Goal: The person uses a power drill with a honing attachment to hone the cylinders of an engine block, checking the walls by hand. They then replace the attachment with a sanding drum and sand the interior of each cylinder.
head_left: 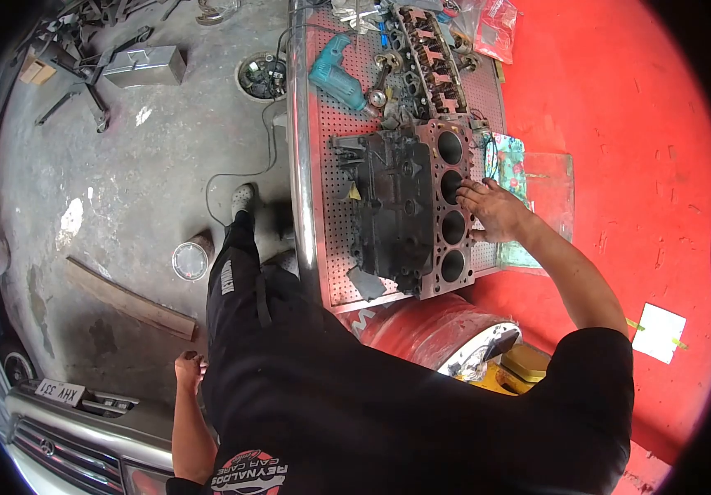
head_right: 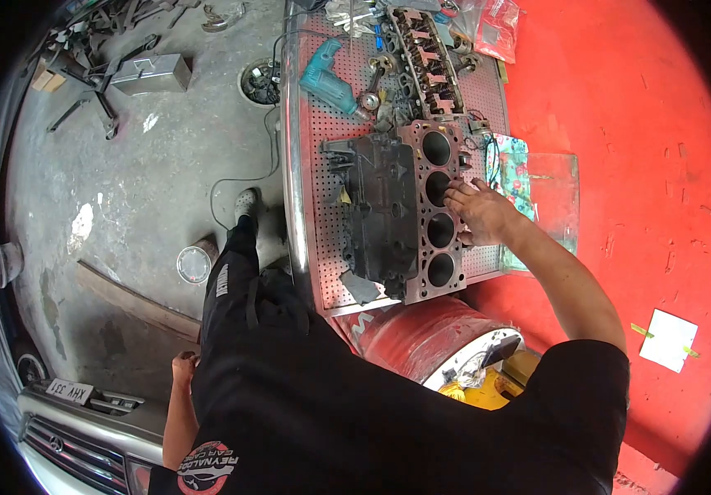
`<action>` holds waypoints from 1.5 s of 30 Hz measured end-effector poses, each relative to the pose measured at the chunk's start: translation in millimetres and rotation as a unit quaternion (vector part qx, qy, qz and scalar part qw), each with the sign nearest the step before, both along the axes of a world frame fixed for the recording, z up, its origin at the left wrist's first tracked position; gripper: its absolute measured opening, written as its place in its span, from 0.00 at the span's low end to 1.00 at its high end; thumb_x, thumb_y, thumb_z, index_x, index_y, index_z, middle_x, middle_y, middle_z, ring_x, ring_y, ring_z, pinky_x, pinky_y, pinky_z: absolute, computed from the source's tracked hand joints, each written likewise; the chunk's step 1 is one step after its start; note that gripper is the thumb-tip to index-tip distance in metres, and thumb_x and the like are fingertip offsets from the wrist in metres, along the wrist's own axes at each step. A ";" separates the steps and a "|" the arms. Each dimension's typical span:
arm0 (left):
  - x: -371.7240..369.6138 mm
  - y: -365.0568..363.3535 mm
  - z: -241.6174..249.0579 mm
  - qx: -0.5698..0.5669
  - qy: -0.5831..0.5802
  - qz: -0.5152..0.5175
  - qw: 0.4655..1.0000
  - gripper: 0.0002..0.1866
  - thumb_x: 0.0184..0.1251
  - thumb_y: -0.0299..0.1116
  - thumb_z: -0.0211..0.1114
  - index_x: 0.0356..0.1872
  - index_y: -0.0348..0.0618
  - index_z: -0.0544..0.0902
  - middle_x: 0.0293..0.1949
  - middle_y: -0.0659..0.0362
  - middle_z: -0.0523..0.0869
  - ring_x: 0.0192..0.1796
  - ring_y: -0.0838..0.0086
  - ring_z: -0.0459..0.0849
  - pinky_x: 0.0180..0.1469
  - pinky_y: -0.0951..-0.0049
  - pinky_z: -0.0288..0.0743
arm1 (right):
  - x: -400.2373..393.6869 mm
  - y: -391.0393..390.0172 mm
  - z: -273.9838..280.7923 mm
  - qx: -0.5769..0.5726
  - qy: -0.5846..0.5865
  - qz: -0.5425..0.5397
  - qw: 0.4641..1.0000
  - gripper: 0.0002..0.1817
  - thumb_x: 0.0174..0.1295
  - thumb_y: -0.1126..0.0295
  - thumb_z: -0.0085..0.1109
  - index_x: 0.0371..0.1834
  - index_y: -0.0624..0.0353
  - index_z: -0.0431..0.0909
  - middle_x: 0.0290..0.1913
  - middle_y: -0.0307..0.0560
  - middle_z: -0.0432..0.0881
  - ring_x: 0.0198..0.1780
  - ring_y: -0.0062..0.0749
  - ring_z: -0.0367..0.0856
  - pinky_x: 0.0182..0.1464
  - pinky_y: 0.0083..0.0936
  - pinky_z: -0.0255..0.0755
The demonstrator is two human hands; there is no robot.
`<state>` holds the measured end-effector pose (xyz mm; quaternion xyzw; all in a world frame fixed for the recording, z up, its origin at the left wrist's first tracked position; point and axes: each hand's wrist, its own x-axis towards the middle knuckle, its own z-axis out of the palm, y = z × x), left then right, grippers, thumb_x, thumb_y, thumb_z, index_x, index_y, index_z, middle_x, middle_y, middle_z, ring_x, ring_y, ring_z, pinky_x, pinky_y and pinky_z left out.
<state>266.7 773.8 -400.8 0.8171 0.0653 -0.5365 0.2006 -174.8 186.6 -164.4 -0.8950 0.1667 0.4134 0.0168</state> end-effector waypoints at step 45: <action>76.2 -65.1 -51.2 0.021 0.079 -0.025 0.996 0.13 0.71 0.26 0.62 0.54 0.36 0.78 0.28 0.58 0.82 0.23 0.76 0.79 0.19 0.76 0.64 | -10.1 0.6 27.8 -0.061 -0.025 -0.333 0.941 0.19 0.63 0.64 0.69 0.55 0.58 0.82 0.53 0.51 0.83 0.58 0.48 0.82 0.66 0.44 0.72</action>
